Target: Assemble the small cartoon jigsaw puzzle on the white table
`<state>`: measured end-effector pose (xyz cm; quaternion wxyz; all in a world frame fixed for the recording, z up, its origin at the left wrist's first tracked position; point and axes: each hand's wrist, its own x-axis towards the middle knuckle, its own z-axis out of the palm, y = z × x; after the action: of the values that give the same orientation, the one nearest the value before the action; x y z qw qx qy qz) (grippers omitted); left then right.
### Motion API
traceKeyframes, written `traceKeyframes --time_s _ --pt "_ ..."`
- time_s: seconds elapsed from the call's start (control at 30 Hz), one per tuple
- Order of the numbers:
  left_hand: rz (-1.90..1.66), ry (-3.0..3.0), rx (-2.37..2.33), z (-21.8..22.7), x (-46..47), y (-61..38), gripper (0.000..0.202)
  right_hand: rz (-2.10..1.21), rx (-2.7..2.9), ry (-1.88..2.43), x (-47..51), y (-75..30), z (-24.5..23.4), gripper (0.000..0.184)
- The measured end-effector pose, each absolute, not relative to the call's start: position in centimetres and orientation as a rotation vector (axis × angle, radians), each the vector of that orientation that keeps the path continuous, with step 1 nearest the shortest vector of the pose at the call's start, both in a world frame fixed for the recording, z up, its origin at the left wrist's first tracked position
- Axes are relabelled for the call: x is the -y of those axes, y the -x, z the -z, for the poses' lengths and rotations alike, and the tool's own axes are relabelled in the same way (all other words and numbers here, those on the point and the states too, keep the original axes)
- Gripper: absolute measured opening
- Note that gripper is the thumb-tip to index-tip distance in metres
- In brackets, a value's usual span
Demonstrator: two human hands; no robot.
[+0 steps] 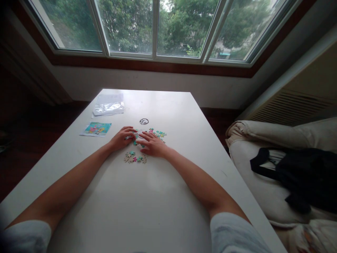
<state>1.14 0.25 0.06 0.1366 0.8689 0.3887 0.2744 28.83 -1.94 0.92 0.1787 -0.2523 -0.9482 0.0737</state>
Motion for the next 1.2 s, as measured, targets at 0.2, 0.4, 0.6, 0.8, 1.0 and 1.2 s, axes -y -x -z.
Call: traceKeyframes --time_s 0.2,0.4,0.6,0.8,1.0,1.2 --pt "-0.791 -2.521 -1.133 -0.3 -0.1 -1.2 0.019 -0.181 2.730 0.690 1.8 -28.8 -0.9 0.045" --pt "-0.824 -2.522 -1.170 -0.2 -0.4 -1.1 0.019 -0.141 2.747 0.678 1.7 -28.9 -1.2 0.040" --pt "-0.820 -2.514 -1.147 -0.2 -0.2 -1.0 0.019 -0.100 2.749 0.658 2.0 -28.6 -1.6 0.038" --pt "-0.723 -2.519 -1.116 -0.9 0.1 -0.7 0.016 -0.049 2.751 0.666 2.2 -28.4 -1.8 0.037" --pt "-0.624 -2.504 -1.095 -1.5 0.1 -0.3 0.014 -0.016 2.770 0.652 2.2 -28.5 -1.7 0.038" --pt "-0.606 -2.507 -1.063 -1.5 0.2 -0.3 0.012 0.028 2.760 0.652 2.1 -28.4 -1.3 0.038"
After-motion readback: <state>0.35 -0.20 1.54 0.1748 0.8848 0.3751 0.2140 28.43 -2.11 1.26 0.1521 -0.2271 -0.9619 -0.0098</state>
